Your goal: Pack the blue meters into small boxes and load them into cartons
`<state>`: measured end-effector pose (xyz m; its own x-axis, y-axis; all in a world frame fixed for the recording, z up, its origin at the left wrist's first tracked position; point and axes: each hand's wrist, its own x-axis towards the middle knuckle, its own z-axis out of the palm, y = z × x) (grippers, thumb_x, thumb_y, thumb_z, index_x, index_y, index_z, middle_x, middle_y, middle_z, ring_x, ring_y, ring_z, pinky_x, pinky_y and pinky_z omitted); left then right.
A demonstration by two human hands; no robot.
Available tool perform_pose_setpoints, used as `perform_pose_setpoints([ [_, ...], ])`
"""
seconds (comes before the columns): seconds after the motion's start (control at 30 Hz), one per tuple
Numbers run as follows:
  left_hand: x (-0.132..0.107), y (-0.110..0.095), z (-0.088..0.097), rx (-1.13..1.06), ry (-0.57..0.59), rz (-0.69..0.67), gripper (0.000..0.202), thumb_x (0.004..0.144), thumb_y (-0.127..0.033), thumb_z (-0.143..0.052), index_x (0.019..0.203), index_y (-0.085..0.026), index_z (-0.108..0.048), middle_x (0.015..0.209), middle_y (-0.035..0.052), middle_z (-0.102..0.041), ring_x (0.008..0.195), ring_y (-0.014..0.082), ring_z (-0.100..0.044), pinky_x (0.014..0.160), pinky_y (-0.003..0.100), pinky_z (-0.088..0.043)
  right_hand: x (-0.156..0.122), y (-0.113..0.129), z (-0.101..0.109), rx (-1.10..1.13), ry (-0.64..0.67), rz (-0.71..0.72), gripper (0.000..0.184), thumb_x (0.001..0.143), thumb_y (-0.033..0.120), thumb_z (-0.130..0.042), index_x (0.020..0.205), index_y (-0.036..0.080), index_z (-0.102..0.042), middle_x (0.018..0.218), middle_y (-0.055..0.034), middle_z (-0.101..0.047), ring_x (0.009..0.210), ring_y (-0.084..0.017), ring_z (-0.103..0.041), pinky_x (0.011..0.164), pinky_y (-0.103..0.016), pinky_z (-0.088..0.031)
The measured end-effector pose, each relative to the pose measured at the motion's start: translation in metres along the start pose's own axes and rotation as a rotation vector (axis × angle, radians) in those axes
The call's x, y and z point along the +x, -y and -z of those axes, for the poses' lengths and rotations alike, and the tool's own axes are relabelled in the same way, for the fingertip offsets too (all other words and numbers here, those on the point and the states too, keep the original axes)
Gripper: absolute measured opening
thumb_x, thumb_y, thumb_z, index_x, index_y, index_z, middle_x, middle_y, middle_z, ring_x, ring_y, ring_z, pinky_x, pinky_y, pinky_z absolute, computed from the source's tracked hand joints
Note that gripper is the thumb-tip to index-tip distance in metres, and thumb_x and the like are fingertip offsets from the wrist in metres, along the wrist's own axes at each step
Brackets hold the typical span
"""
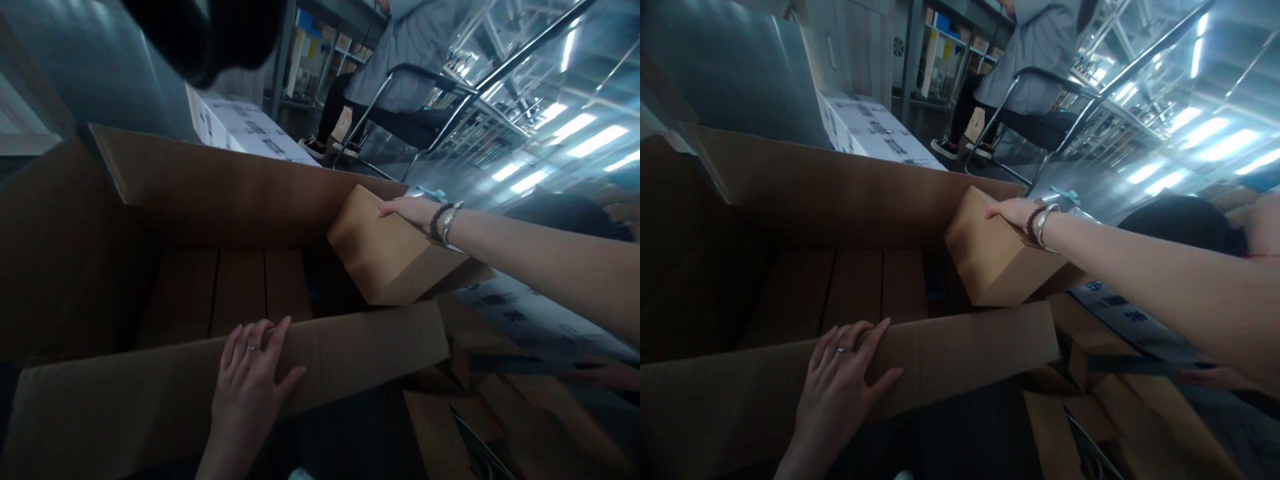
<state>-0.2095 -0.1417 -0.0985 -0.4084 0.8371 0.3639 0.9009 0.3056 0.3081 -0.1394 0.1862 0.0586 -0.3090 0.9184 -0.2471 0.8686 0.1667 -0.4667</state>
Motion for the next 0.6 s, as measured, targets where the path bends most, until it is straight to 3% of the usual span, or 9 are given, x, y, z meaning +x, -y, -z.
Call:
perform_pose_setpoints([
  [0.07,-0.001,0.001,-0.002,-0.005,-0.007,-0.005,0.057,0.072,-0.036,-0.06,0.125,-0.022,-0.045,0.108,0.0082,-0.054,0.101,0.0255,-0.048,0.097,0.045,-0.032,-0.003,0.005,-0.001,0.104,0.147,-0.208,0.047,0.077,0.038,-0.046,0.098,-0.003,-0.057,0.097,-0.0188,-0.061,0.082,-0.019,-0.06,0.073,-0.034,-0.044],
  [0.13,-0.001,0.002,-0.004,-0.015,-0.013,-0.014,0.055,0.074,-0.035,-0.059,0.125,-0.023,-0.044,0.108,0.0081,-0.054,0.1,0.025,-0.049,0.097,0.044,-0.031,-0.004,0.006,0.008,0.192,0.247,-0.323,0.044,0.079,0.033,-0.043,0.1,-0.003,-0.057,0.1,-0.0173,-0.06,0.088,-0.018,-0.058,0.074,-0.031,-0.042],
  [0.2,-0.002,0.003,-0.006,-0.02,-0.021,-0.022,0.054,0.075,-0.035,-0.057,0.126,-0.024,-0.044,0.107,0.0078,-0.054,0.099,0.0246,-0.049,0.098,0.044,-0.03,0.0,0.009,0.022,0.173,0.177,-0.255,0.037,0.078,0.025,-0.044,0.101,-0.001,-0.057,0.106,-0.0151,-0.059,0.097,-0.018,-0.054,0.078,-0.03,-0.04],
  [0.3,-0.003,0.003,-0.008,-0.021,-0.024,-0.015,0.053,0.075,-0.036,-0.055,0.126,-0.025,-0.043,0.106,0.0072,-0.054,0.099,0.0245,-0.049,0.098,0.044,-0.029,0.008,0.015,0.037,0.02,-0.22,-0.067,0.035,0.075,0.017,-0.046,0.105,0.002,-0.058,0.117,-0.0149,-0.053,0.109,-0.021,-0.047,0.084,-0.031,-0.037],
  [0.33,-0.003,0.003,-0.008,-0.02,-0.019,-0.006,0.053,0.075,-0.037,-0.055,0.126,-0.026,-0.044,0.106,0.0071,-0.054,0.099,0.0246,-0.049,0.098,0.044,-0.029,0.009,0.017,0.037,-0.052,-0.275,-0.03,0.036,0.074,0.018,-0.048,0.106,0.003,-0.058,0.118,-0.0148,-0.053,0.109,-0.022,-0.048,0.084,-0.033,-0.037],
  [0.37,-0.003,0.003,-0.008,-0.018,-0.008,0.005,0.053,0.075,-0.038,-0.055,0.125,-0.026,-0.044,0.106,0.0071,-0.054,0.099,0.0246,-0.049,0.097,0.044,-0.029,0.01,0.018,0.035,-0.151,-0.247,0.012,0.037,0.075,0.02,-0.05,0.107,0.004,-0.058,0.115,-0.0138,-0.054,0.106,-0.022,-0.05,0.084,-0.034,-0.038],
  [0.5,-0.002,0.004,-0.004,-0.016,0.034,0.004,0.053,0.074,-0.037,-0.056,0.125,-0.026,-0.044,0.107,0.0069,-0.054,0.099,0.0245,-0.049,0.097,0.044,-0.03,0.012,0.015,0.014,-0.588,0.156,0.165,0.036,0.063,0.025,-0.065,0.094,0.006,-0.066,0.088,-0.0071,-0.064,0.094,-0.021,-0.057,0.088,-0.037,-0.036],
  [0.53,-0.002,0.005,-0.002,-0.016,0.04,-0.006,0.053,0.074,-0.036,-0.056,0.125,-0.025,-0.045,0.108,0.007,-0.054,0.099,0.0247,-0.049,0.096,0.044,-0.03,0.015,0.013,0.011,-0.636,0.165,0.168,0.031,0.059,0.022,-0.068,0.084,0.004,-0.067,0.079,-0.0065,-0.065,0.092,-0.021,-0.057,0.089,-0.037,-0.035],
  [0.6,-0.001,0.006,0.001,-0.016,0.05,-0.016,0.053,0.074,-0.036,-0.057,0.125,-0.024,-0.046,0.108,0.0073,-0.054,0.1,0.0256,-0.049,0.095,0.045,-0.032,0.024,0.007,0.008,-0.458,0.038,0.151,0.019,0.054,0.016,-0.068,0.062,-0.001,-0.065,0.063,-0.0052,-0.062,0.085,-0.019,-0.06,0.088,-0.035,-0.035],
])
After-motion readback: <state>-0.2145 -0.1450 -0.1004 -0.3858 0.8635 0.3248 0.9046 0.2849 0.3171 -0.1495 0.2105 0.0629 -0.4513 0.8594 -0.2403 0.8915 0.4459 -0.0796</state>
